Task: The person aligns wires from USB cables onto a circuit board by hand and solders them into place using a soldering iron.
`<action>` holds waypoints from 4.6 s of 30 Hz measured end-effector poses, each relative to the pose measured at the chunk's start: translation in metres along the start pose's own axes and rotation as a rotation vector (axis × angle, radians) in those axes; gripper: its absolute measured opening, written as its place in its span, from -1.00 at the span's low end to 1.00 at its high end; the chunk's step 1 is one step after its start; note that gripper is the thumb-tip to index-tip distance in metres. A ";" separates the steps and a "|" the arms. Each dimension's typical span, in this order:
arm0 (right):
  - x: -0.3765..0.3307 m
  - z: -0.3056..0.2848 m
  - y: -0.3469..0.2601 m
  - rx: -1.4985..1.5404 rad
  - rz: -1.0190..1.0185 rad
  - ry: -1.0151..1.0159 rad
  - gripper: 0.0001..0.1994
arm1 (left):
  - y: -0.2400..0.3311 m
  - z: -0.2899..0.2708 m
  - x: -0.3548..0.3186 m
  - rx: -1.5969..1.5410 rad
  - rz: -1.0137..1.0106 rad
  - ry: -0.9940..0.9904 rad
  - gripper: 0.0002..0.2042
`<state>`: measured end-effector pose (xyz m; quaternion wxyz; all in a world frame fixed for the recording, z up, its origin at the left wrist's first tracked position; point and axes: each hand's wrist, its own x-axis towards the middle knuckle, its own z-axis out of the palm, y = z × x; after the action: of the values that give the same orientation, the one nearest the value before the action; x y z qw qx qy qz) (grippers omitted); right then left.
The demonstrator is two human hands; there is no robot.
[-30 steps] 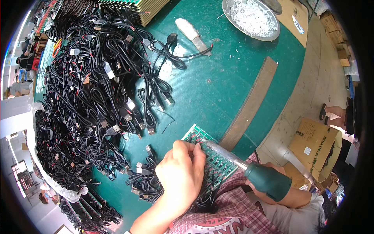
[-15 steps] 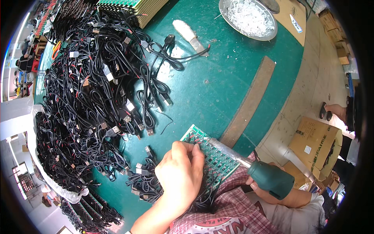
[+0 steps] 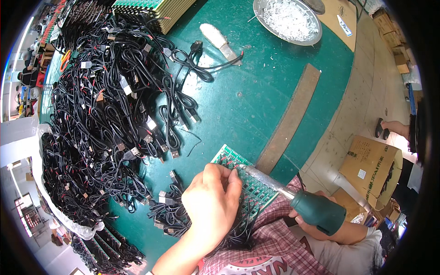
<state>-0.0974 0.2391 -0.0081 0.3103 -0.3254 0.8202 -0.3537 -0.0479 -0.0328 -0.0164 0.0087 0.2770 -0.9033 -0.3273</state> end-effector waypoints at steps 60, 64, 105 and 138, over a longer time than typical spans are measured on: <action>0.011 -0.012 0.012 0.591 0.188 0.207 -0.87 | 0.033 -0.051 0.161 0.105 0.519 0.212 -0.91; 0.016 -0.016 0.011 0.484 0.165 0.125 -0.92 | 0.061 -0.117 0.094 -0.278 0.245 0.183 -0.91; 0.002 -0.003 0.001 -0.013 -0.001 -0.006 -0.93 | 0.003 -0.013 -0.005 -0.143 -0.090 -0.106 -0.89; 0.000 0.001 0.011 -0.077 -0.099 0.000 -0.87 | 0.014 -0.006 0.003 0.075 -0.027 -0.065 -0.84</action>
<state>-0.0997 0.2448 -0.0169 0.2797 -0.3773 0.8161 -0.3367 -0.0561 -0.0295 -0.0039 -0.0353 0.2784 -0.9110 -0.3022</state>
